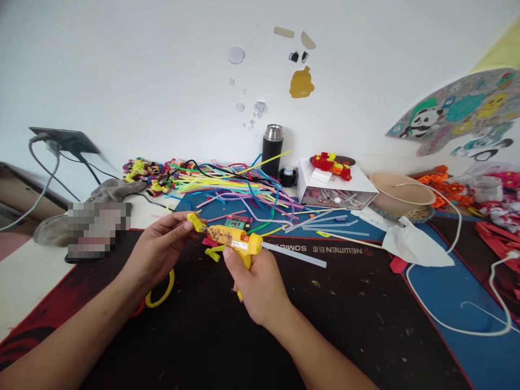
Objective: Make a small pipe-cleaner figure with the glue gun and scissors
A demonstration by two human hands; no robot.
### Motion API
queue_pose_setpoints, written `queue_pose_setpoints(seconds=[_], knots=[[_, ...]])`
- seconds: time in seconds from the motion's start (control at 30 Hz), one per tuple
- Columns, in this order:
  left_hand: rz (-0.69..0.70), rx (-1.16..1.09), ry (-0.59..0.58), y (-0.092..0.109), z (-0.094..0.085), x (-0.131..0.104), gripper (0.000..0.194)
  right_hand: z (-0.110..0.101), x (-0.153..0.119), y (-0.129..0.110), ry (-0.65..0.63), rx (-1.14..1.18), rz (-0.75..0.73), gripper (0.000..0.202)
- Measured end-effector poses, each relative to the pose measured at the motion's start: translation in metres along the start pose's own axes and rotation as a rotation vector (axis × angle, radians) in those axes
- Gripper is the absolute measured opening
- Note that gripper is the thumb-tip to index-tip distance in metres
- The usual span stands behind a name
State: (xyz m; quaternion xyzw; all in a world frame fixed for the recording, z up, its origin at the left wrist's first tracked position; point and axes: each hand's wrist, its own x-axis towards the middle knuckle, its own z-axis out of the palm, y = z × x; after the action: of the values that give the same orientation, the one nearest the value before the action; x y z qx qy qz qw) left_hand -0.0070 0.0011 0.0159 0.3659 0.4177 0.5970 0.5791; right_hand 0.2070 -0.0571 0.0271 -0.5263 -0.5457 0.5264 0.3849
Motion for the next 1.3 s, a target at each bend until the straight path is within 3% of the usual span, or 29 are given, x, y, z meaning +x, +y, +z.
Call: queue_pose_setpoints(seconds=[0.33, 1.3], knots=[[-0.018, -0.023, 0.005, 0.0008, -0.0001, -0.0003, 0.036, -0.0007, 0.0008, 0.0023, 0.001, -0.003, 0.028, 0.064], [0.024, 0.041, 0.008, 0.0002, 0.0004, -0.0011, 0.035, 0.0039, 0.0011, 0.0021, -0.015, 0.018, 0.029, 0.048]])
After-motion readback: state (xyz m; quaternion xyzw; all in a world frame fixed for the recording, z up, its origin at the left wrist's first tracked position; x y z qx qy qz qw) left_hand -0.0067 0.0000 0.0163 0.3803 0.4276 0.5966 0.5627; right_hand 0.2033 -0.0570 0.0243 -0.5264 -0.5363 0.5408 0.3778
